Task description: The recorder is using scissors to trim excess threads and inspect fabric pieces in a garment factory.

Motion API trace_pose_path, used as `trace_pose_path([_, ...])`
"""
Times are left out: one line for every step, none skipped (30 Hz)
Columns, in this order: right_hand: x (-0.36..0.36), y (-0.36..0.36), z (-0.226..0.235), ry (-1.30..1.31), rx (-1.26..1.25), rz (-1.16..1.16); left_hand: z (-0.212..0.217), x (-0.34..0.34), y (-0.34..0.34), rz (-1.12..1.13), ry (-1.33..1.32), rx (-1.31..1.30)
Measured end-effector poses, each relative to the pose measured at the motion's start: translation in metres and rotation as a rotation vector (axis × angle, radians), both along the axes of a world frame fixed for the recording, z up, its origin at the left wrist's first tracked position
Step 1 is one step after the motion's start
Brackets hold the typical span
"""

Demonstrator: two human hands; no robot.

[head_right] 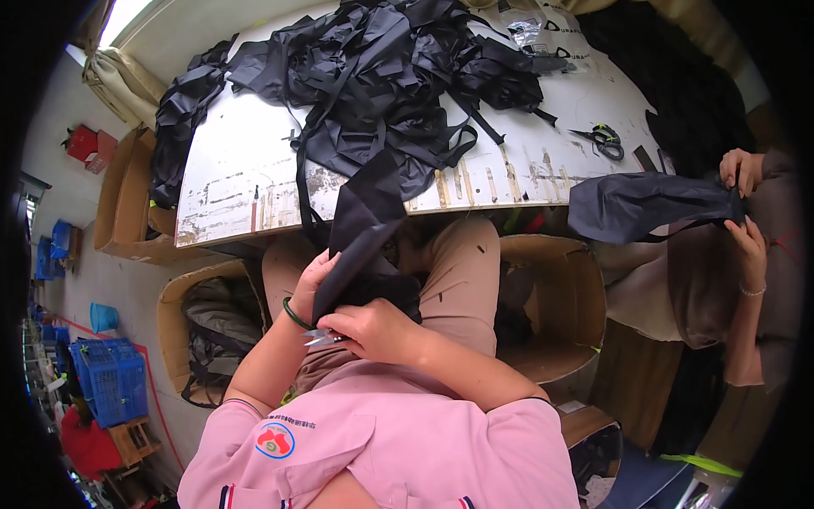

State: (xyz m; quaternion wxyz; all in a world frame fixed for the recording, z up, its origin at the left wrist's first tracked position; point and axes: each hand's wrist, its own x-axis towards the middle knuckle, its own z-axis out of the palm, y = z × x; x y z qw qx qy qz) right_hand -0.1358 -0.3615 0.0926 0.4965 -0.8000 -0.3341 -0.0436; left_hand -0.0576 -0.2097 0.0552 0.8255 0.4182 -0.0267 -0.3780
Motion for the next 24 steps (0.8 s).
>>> trace_pose_path([-0.001, -0.005, 0.005, 0.000, -0.003, 0.003, 0.009, -0.003, -0.005, 0.006, 0.063, -0.122])
trace_pose_path([-0.003, -0.013, 0.011, -0.074, 0.091, -0.033, 0.017, -0.005, -0.008, 0.012, 0.126, -0.243])
trace_pose_path([-0.005, -0.022, 0.018, -0.150, 0.185, -0.072, 0.027, -0.005, -0.006, -0.022, 0.212, -0.292])
trace_pose_path([-0.005, -0.030, 0.026, -0.169, 0.253, -0.207, 0.033, -0.007, -0.002, -0.050, 0.300, -0.340])
trace_pose_path([0.000, -0.035, 0.034, -0.172, 0.228, -0.348, 0.034, -0.007, 0.001, -0.050, 0.270, -0.334])
trace_pose_path([0.006, -0.039, 0.041, -0.175, 0.199, -0.493, 0.035, -0.009, 0.000, -0.049, 0.271, -0.336])
trace_pose_path([0.007, -0.038, 0.044, -0.174, 0.197, -0.491, 0.036, -0.014, 0.000, -0.035, 0.332, -0.351])
trace_pose_path([0.009, -0.035, 0.047, 0.040, 0.276, -0.505, 0.036, -0.017, 0.000, -0.020, 0.394, -0.366])
trace_pose_path([0.010, -0.032, 0.049, 0.254, 0.354, -0.517, 0.028, -0.019, 0.001, -0.075, 0.356, -0.392])
trace_pose_path([0.011, -0.028, 0.050, 0.256, 0.354, -0.514, 0.018, -0.022, 0.002, -0.071, 0.357, -0.391])
trace_pose_path([0.013, -0.023, 0.051, 0.342, 0.362, -0.489, 0.009, -0.026, 0.002, -0.112, 0.160, -0.311])
trace_pose_path([0.014, -0.020, 0.051, 0.426, 0.367, -0.468, 0.008, -0.029, -0.003, -0.156, -0.036, -0.231])
trace_pose_path([0.017, -0.019, 0.034, 0.264, 0.305, -0.477, 0.008, -0.032, -0.011, -0.134, 0.350, -0.335])
trace_pose_path([0.016, -0.020, 0.031, 0.267, 0.304, -0.479, 0.010, -0.038, -0.012, -0.135, 0.354, -0.335])
trace_pose_path([0.015, -0.022, 0.030, 0.286, 0.273, -0.507, 0.017, -0.045, -0.012, -0.130, 0.233, -0.256])
trace_pose_path([0.013, -0.025, 0.029, 0.305, 0.241, -0.536, 0.020, -0.050, -0.011, -0.126, 0.113, -0.177])
trace_pose_path([0.014, -0.029, 0.029, 0.360, 0.216, -0.561, 0.019, -0.047, -0.002, -0.197, 0.453, -0.403])
trace_pose_path([0.014, -0.033, 0.028, 0.363, 0.216, -0.564, 0.017, -0.045, 0.005, -0.199, 0.457, -0.403])
trace_pose_path([0.015, -0.036, 0.028, 0.419, 0.204, -0.587, 0.014, -0.043, 0.010, -0.142, 0.136, -0.323])
trace_pose_path([0.016, -0.037, 0.027, 0.474, 0.191, -0.610, 0.013, -0.042, 0.015, -0.082, -0.184, -0.240])
trace_pose_path([0.017, -0.037, 0.028, 0.502, 0.143, -0.598, 0.015, -0.037, 0.020, -0.115, -0.395, 0.001])
trace_pose_path([0.017, -0.036, 0.028, 0.507, 0.141, -0.598, 0.018, -0.035, 0.020, -0.114, -0.390, 0.001])
trace_pose_path([0.017, -0.031, 0.027, 0.554, 0.192, -0.553, 0.023, -0.033, 0.020, -0.210, -0.335, 0.234])
trace_pose_path([0.019, -0.026, 0.027, 0.598, 0.243, -0.505, 0.030, -0.030, 0.019, -0.301, -0.276, 0.468])
